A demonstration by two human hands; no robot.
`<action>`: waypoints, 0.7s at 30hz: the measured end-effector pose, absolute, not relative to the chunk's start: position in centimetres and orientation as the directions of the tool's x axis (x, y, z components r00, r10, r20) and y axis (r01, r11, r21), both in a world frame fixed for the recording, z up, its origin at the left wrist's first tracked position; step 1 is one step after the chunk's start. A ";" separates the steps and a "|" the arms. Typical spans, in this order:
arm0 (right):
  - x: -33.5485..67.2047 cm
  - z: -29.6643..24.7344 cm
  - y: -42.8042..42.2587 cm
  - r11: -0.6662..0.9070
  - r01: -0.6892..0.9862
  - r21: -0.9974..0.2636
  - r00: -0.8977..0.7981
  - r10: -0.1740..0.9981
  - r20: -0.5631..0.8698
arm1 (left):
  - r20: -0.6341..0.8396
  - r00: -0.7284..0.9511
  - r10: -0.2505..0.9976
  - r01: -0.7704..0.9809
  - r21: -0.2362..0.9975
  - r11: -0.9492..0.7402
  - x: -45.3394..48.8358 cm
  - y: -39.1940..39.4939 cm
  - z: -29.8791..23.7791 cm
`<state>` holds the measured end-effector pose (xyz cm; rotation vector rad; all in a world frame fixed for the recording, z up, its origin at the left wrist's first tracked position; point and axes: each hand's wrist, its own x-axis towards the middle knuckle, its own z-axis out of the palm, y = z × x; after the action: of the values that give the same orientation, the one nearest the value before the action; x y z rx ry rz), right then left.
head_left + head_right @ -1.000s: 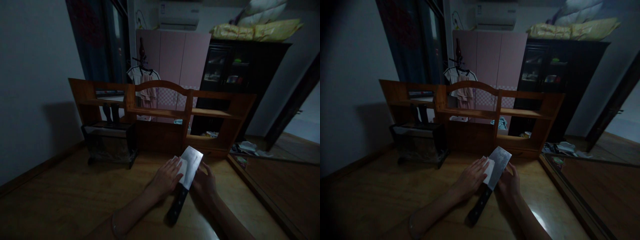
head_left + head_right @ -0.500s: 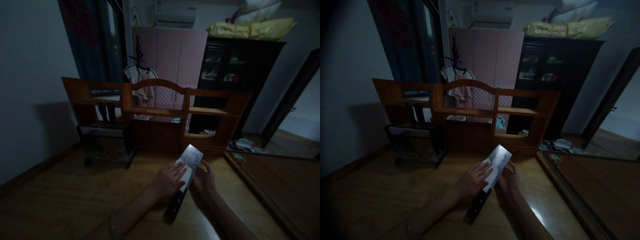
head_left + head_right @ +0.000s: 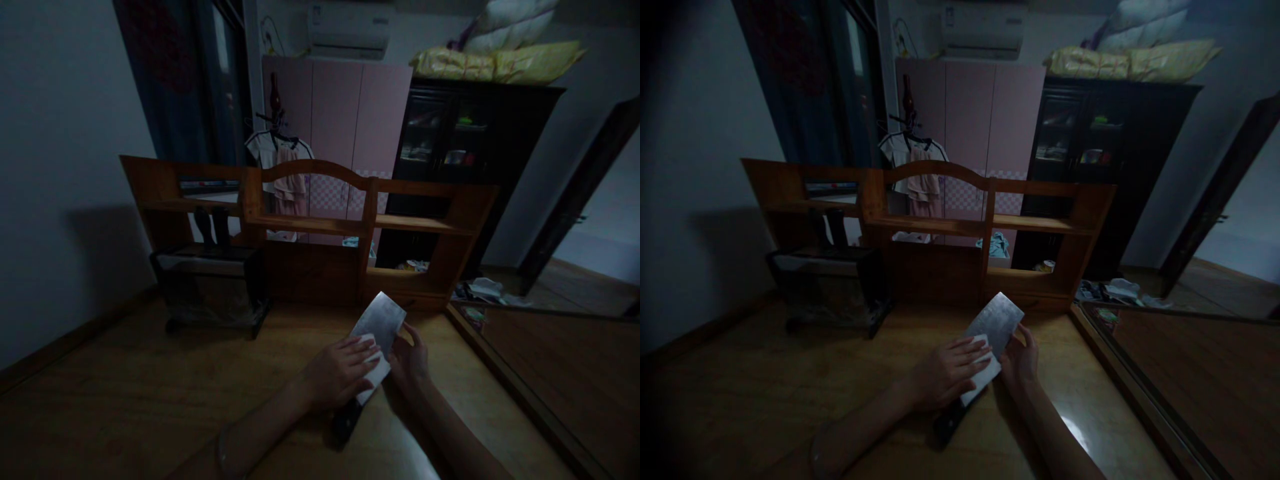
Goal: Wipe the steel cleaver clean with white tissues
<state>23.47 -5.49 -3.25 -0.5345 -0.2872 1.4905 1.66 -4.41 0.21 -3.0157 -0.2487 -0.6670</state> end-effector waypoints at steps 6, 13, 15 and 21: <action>23.1 -3.4 -5.4 -0.023 -0.872 -0.490 0.034 0.994 -0.106 | 0.479 0.825 0.300 0.331 0.020 -0.943 1.6 -3.5 -0.5; 22.7 -3.3 -5.5 -0.010 -0.850 -0.526 0.057 0.992 -0.111 | 0.484 0.796 0.364 0.388 0.054 -0.920 1.3 -3.0 -0.3; 22.9 -3.4 -5.4 -0.017 -0.844 -0.536 0.060 0.990 -0.126 | 0.456 0.850 0.264 0.277 0.040 -0.960 1.3 -3.5 0.0; 23.2 -3.4 -5.5 -0.087 -0.818 -0.569 0.042 0.977 -0.209 | 0.384 0.914 0.134 0.123 0.053 -0.991 1.8 -4.3 0.0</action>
<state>23.22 -5.46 -3.36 -0.6524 -0.3119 1.5341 1.80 -4.32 -0.05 -3.1000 -0.2080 -0.6243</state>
